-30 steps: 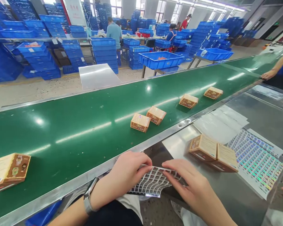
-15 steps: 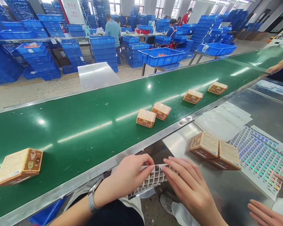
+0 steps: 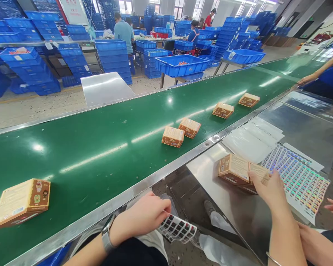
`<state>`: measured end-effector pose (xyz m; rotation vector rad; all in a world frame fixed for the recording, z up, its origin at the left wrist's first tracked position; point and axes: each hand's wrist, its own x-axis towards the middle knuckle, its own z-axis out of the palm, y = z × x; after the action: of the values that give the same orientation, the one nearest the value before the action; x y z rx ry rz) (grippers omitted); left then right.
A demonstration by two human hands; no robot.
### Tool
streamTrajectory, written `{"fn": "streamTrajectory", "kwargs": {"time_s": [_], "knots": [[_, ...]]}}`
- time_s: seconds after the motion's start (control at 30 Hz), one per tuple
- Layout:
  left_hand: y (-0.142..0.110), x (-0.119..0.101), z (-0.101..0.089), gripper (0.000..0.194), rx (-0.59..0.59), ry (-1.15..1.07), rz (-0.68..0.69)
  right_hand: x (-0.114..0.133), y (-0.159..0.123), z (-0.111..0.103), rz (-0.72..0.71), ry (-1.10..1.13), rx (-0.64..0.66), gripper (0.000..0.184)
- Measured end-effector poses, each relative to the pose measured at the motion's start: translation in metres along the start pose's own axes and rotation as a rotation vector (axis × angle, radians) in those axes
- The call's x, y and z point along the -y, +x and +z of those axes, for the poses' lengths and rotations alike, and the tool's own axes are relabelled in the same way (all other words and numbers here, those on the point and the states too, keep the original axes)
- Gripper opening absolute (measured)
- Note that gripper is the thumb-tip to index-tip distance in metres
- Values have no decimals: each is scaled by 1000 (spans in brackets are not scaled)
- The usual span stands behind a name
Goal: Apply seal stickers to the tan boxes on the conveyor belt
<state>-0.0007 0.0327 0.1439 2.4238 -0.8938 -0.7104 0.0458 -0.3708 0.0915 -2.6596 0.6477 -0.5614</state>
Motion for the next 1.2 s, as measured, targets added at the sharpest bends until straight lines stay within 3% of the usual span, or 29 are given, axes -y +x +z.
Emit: {"fn": "streamTrajectory", "kwargs": {"time_s": [0.27, 0.4, 0.57, 0.77, 0.93, 1.2], "knots": [[-1, -8, 17, 10, 85, -22, 197, 48, -76, 17, 140, 280, 93, 108], [15, -15, 30, 13, -17, 60, 433, 63, -99, 17, 194, 465, 127, 106], [59, -26, 45, 18, -151, 263, 617, 58, -98, 10, 297, 716, 68, 78], [87, -32, 46, 19, -164, 430, 598, 55, -95, 17, 407, 893, 166, 62], [76, -35, 44, 20, -146, 444, 580, 60, -106, 20, 446, 930, 174, 48], [61, -35, 45, 22, -110, 459, 569, 76, -121, 10, 433, 862, 150, 54]]}}
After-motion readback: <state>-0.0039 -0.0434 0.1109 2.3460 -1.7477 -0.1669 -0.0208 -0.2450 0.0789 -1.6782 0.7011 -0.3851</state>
